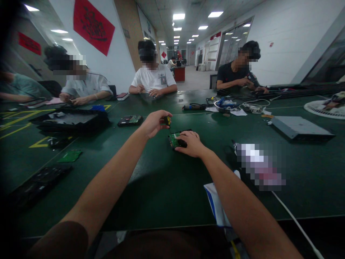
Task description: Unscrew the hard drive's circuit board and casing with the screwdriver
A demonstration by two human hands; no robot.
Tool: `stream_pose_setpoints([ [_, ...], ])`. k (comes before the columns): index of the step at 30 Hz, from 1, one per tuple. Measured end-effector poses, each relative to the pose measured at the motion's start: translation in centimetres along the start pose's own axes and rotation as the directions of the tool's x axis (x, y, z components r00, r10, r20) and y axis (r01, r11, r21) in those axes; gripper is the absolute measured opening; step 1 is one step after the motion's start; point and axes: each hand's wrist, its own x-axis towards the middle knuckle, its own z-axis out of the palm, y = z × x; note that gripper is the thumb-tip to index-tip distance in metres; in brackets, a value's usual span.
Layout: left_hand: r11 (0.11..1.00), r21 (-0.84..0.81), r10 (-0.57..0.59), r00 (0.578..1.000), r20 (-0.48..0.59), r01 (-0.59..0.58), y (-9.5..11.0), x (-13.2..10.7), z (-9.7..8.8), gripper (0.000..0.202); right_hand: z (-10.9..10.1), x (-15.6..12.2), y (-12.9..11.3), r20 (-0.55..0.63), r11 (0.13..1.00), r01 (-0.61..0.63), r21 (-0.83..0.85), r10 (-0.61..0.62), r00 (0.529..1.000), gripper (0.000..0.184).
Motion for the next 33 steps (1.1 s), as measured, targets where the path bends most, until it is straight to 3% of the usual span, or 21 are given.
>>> stream_pose_setpoints([
  [7, 0.964, -0.229, -0.118, 0.99, 0.076, 0.133, -0.16, 0.04, -0.02, 0.012, 0.13, -0.02, 0.16, -0.013, 1.0, 0.005, 0.004, -0.005, 1.0, 0.056],
  [13, 0.998, -0.054, -0.019, 0.999, -0.035, 0.017, -0.11, 0.21, -0.18, 0.017, 0.05, -0.02, 0.16, -0.002, 1.0, 0.001, -0.002, -0.001, 1.0, 0.056],
  [19, 0.984, -0.158, -0.083, 0.996, 0.011, 0.084, 0.2, -0.22, 0.2, 0.015, 0.08, -0.12, 0.17, -0.007, 1.0, 0.006, 0.005, -0.006, 1.0, 0.055],
  [27, 0.994, -0.092, -0.072, 0.994, -0.086, 0.064, 0.27, 0.1, -0.23, 0.018, -0.06, -0.04, 0.1, -0.001, 1.0, -0.003, 0.017, 0.003, 1.0, 0.055],
  [33, 0.957, -0.231, -0.166, 0.984, 0.057, 0.175, -0.14, 0.23, -0.26, 0.011, 0.01, -0.02, 0.12, -0.015, 1.0, 0.004, 0.009, -0.004, 1.0, 0.055],
])
